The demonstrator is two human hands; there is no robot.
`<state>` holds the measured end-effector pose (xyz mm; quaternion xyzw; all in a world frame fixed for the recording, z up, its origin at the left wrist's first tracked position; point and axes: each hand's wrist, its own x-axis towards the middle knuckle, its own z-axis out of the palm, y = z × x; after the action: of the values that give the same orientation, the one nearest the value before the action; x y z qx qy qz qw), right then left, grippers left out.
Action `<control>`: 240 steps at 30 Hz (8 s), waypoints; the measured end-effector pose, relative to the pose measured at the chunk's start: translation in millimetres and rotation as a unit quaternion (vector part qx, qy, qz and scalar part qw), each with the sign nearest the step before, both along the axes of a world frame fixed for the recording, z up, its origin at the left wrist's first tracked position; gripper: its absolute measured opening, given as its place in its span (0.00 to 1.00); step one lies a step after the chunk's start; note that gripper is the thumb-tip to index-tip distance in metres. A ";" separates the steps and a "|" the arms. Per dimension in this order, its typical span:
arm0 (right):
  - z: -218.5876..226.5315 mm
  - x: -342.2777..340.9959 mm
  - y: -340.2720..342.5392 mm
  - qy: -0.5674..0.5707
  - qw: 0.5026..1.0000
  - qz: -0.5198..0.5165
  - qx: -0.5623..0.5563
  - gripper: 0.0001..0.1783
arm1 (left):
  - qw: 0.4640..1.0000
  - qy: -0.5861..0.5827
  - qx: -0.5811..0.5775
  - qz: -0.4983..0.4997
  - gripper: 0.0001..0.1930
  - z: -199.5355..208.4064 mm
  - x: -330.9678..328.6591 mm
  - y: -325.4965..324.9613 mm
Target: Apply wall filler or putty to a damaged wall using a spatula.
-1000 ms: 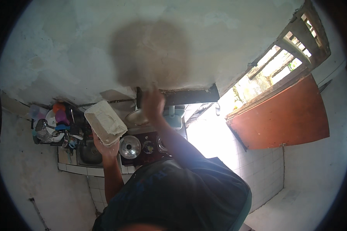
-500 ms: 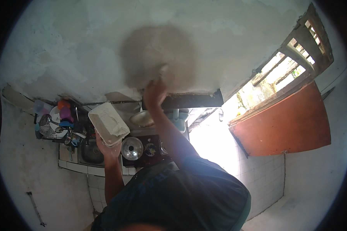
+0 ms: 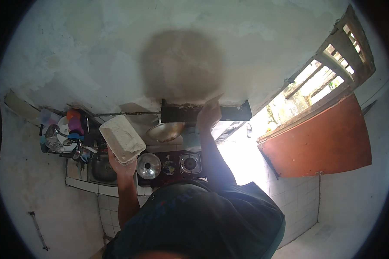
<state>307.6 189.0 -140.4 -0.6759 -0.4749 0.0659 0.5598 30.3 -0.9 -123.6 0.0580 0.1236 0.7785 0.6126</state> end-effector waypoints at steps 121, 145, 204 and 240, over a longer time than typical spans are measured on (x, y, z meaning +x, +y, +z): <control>57.3 -21.8 -66.2 -0.091 0.862 0.495 -0.056 0.16 | 0.995 0.073 0.013 0.069 0.32 105.3 90.6 30.8; 114.3 -6.6 -92.8 0.236 0.859 0.435 -0.129 0.11 | 0.962 0.268 -0.002 0.053 0.37 68.5 96.1 48.2; 3.3 -107.7 30.5 0.609 0.740 0.259 -0.119 0.11 | 0.997 0.073 -0.019 0.012 0.31 21.5 -54.1 19.9; 88.6 -68.1 -5.9 -0.332 0.872 0.291 0.213 0.28 | 0.996 0.058 -0.047 0.057 0.32 12.3 32.3 37.9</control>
<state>239.5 183.2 -51.8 -0.3537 -0.8103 -0.1051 0.4552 62.7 37.0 -111.2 0.0673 0.1982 0.8007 0.5613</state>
